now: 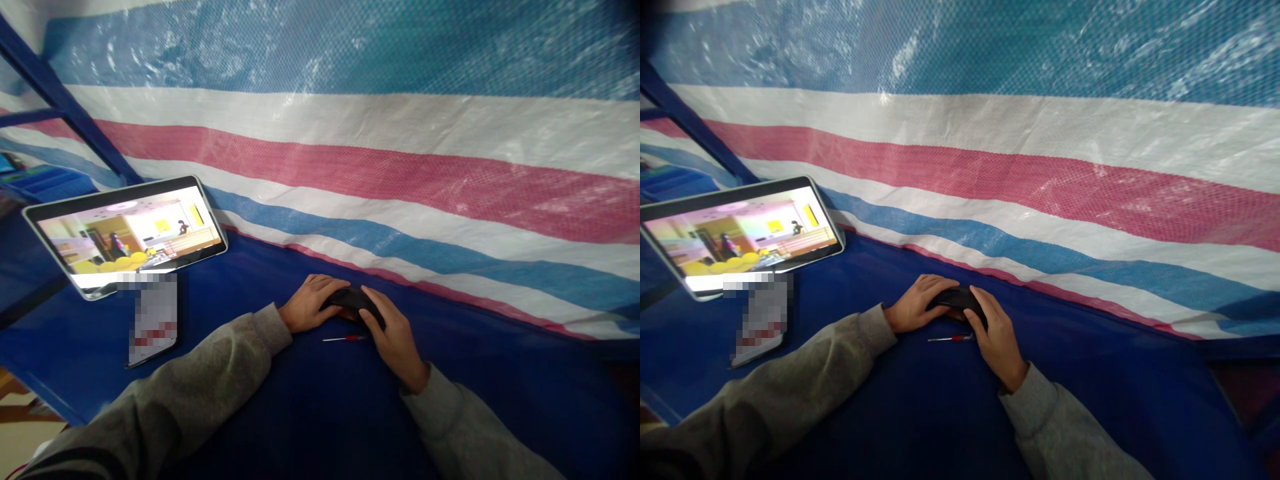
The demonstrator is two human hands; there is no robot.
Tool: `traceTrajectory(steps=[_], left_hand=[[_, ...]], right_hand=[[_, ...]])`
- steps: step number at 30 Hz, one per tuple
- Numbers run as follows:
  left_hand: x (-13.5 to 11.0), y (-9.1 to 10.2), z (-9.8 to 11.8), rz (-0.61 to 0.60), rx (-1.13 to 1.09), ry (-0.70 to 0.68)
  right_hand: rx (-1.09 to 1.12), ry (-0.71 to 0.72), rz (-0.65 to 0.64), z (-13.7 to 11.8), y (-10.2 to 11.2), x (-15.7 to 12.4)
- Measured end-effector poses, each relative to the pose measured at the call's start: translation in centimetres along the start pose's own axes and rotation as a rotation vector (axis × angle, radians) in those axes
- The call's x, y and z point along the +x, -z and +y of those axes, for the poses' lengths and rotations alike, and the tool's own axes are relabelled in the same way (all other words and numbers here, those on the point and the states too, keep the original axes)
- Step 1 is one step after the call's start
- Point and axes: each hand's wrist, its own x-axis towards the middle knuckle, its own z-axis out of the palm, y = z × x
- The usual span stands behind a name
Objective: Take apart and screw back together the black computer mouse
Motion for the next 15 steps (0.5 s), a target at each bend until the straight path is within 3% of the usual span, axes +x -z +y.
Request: traceTrajectory(steps=[9, 15], left_hand=[[-0.04, -0.35, -0.31, 0.036, 0.015, 0.063], [0.01, -0.45, -0.37, 0.098, 0.026, 0.131]], right_hand=[[-0.003, -0.021, 0.03, -0.16, 0.06, 0.15], [0.047, -0.19, 0.073, 0.44, -0.1, -0.01]])
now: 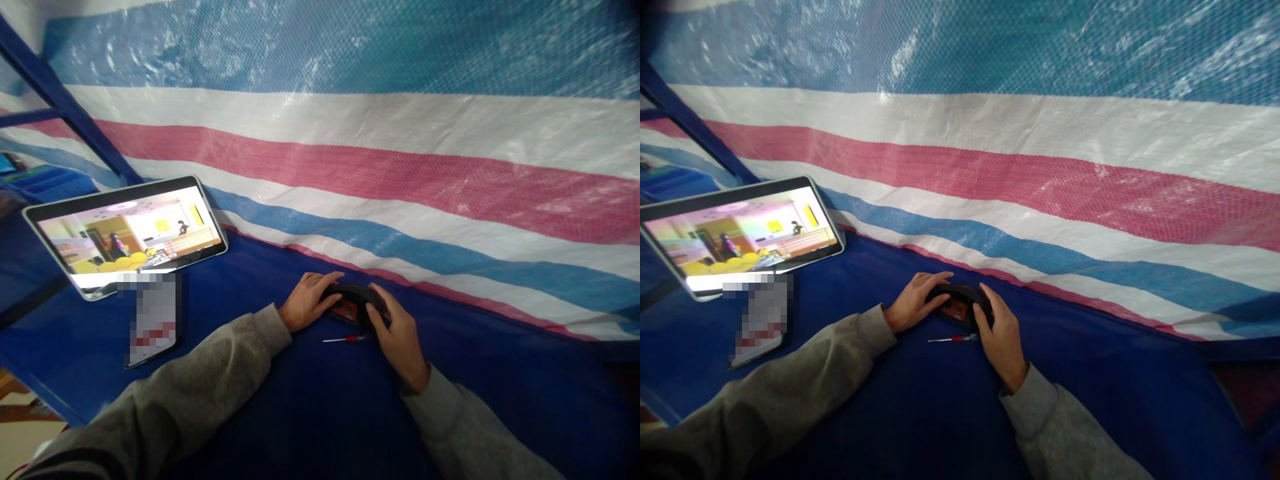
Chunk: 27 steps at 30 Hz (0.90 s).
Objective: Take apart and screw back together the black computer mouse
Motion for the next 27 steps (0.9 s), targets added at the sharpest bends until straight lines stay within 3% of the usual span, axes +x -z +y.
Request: traceTrajectory(steps=[4, 12, 21, 23, 27], left_hand=[[0.1, -0.1, -0.1, 0.038, 0.022, 0.041], [0.2, -0.2, -0.2, 0.094, 0.033, 0.061], [0.1, -0.2, -0.1, 0.126, 0.125, 0.077], [-0.1, 0.0, 0.3, 0.152, 0.169, 0.03], [-0.4, 0.4, 1.0, 0.029, 0.144, -0.219]], right_hand=[[0.01, -0.029, 0.025, 0.0, 0.0, 0.1], [-0.048, 0.096, 0.074, -0.2, 0.0, 0.3], [-0.093, 0.129, 0.012, 0.0, -0.1, 0.3], [-0.086, 0.128, 0.009, 0.1, -0.1, 0.3], [-0.073, 0.129, -0.006, 0.2, -0.1, 0.3]])
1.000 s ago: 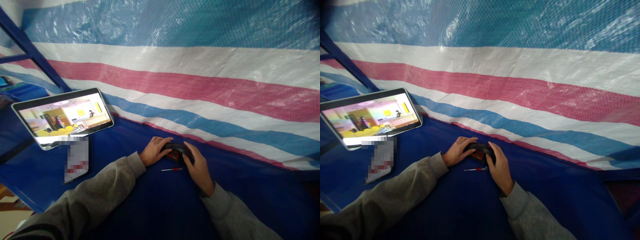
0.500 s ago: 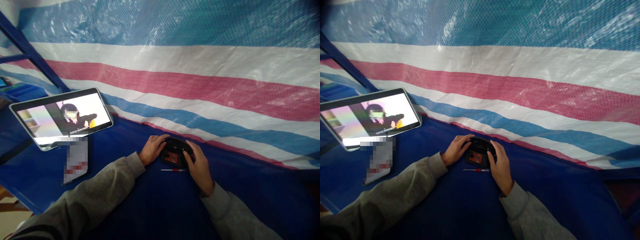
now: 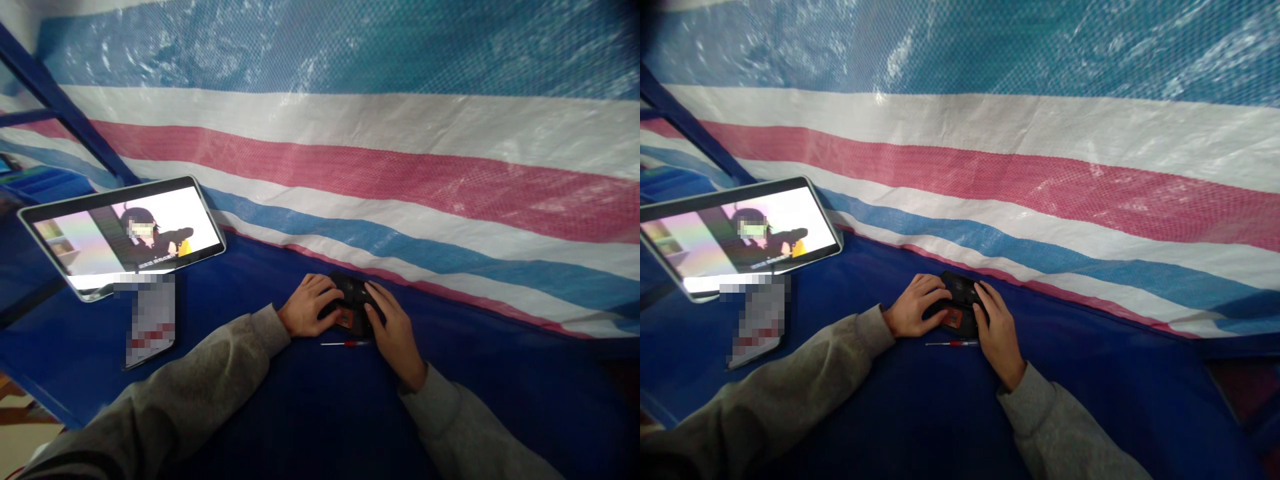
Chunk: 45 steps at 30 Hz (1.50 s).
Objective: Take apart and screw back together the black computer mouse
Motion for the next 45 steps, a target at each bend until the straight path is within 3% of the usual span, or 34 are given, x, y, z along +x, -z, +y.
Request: traceTrajectory(steps=[6, 12, 15, 21, 29, 35, 45], left_hand=[[0.0, 0.1, 0.1, -0.081, -0.029, -0.08], [0.0, -0.3, -0.3, -0.062, -0.029, -0.134], [0.1, -0.4, -0.2, 0.018, -0.08, -0.172], [0.1, -1.1, 0.2, 0.181, -0.157, -0.151], [0.8, -0.9, 0.3, 0.337, -0.298, -0.121], [1.0, -0.8, 0.1, 0.307, -0.413, -0.065], [0.6, -1.5, -0.1, 0.289, -0.345, -0.125]], right_hand=[[0.019, -0.009, -0.021, 0.1, 0.0, 0.0], [0.011, -0.011, -0.026, 0.1, -0.1, 0.0], [-0.008, 0.018, 0.027, -0.5, 0.4, -0.1], [-0.023, 0.254, 0.032, -1.6, 0.7, -0.5], [-0.086, 0.31, 0.174, -1.5, 0.1, 0.7], [-0.024, 0.222, 0.242, -1.6, -0.1, 1.2], [0.016, 0.262, 0.277, -1.5, -0.1, 0.8]])
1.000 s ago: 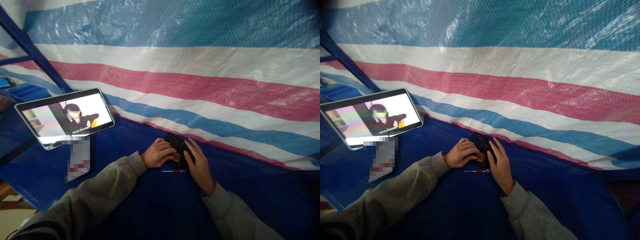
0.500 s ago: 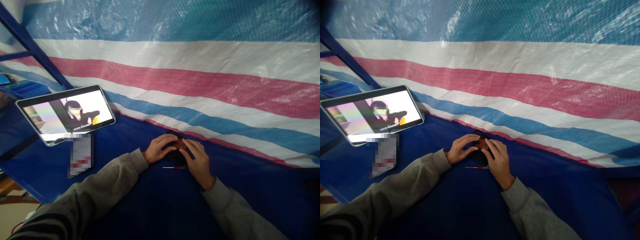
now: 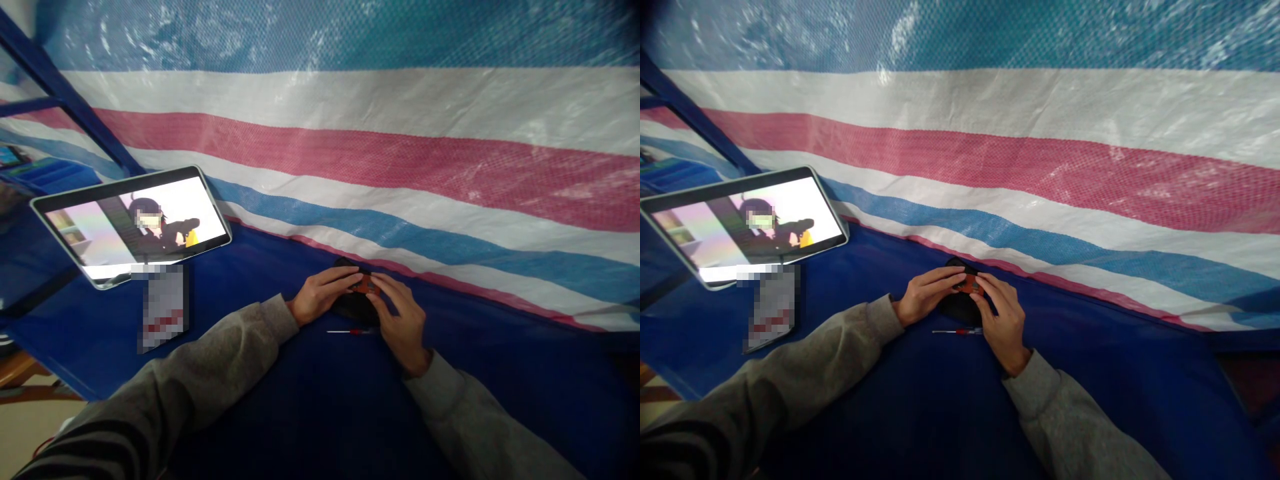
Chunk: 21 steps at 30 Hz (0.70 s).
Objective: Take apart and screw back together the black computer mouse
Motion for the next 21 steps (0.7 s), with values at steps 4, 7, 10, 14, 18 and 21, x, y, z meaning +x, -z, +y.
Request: traceTrajectory(steps=[4, 7, 10, 14, 18, 21], left_hand=[[0.01, 0.08, 0.0, -0.003, 0.022, -0.003], [0.01, 0.09, -0.02, -0.013, 0.015, -0.001], [-0.09, -0.02, -0.14, -0.026, 0.019, 0.002], [-0.19, -0.03, -0.2, -0.022, 0.03, 0.036], [-0.06, 0.28, 0.03, 0.01, 0.024, 0.114], [0.05, 0.4, 0.16, -0.001, 0.026, 0.107]], right_hand=[[-0.003, 0.024, 0.014, -0.02, 0.02, -0.15], [0.013, 0.015, 0.006, -0.01, 0.12, -0.23], [0.03, -0.025, -0.007, -0.01, 0.26, -0.19], [0.051, -0.073, -0.025, -0.23, 0.4, -0.04], [0.067, -0.091, -0.021, -0.67, 0.45, 0.07], [0.062, -0.139, -0.02, -0.78, 0.44, -0.03]])
